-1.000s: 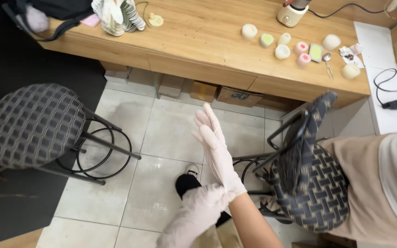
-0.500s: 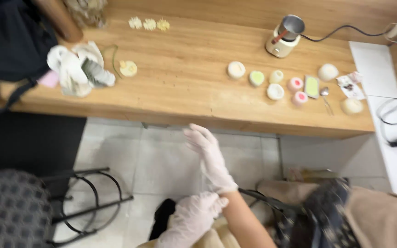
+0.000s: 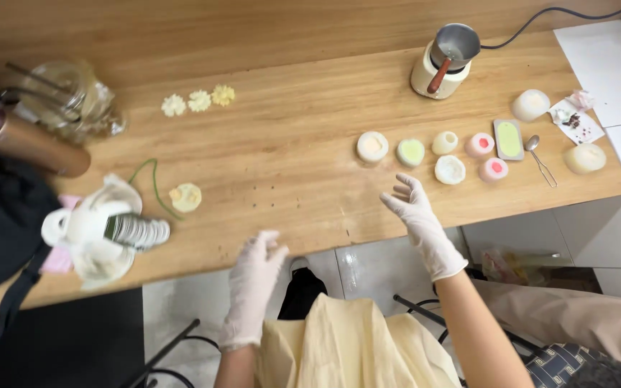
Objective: The recorder is seen preparing candles by putting wicks into different molds and using a heat gun to seal them.
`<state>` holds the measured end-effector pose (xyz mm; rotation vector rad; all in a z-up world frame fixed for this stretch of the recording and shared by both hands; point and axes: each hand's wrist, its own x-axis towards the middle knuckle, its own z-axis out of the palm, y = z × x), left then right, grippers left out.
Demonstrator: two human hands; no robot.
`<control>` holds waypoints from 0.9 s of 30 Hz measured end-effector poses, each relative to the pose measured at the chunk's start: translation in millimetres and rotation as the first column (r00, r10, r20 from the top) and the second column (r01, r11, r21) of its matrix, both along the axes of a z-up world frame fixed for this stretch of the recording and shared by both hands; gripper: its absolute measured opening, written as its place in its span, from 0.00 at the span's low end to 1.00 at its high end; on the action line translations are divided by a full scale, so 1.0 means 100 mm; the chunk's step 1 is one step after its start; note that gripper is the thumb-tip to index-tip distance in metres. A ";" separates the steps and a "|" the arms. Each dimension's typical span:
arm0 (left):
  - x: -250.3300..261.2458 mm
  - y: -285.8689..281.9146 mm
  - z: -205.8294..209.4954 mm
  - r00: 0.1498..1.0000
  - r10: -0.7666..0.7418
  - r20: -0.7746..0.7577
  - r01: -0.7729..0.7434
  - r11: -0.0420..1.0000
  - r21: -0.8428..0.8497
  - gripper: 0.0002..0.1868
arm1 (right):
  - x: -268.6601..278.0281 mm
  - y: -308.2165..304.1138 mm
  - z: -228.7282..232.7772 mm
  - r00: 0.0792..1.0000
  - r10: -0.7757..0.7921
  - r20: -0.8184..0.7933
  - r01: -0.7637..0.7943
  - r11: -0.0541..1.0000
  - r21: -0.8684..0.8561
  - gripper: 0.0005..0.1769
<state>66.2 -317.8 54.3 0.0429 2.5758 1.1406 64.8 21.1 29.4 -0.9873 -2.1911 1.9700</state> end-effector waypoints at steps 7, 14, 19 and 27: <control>-1.32 0.39 -0.54 0.994 0.012 -0.109 -0.012 1.000 -0.002 0.13 | -0.73 0.50 -0.46 0.996 -0.035 -0.076 0.047 0.986 0.163 0.17; -1.88 1.07 -1.21 0.998 -0.038 -0.043 0.034 0.997 -0.073 0.14 | -1.38 0.54 -0.36 0.991 0.097 0.097 -0.120 0.954 0.276 0.13; -1.97 1.27 -1.40 0.974 0.092 -0.208 -0.116 0.988 -0.104 0.12 | -1.74 0.65 -0.35 0.969 0.174 0.178 -0.221 0.931 0.291 0.14; -2.06 1.42 -1.50 0.925 0.019 -0.379 -0.100 0.976 -0.195 0.10 | -1.92 0.92 -0.48 0.926 0.304 0.223 -0.358 0.894 0.270 0.15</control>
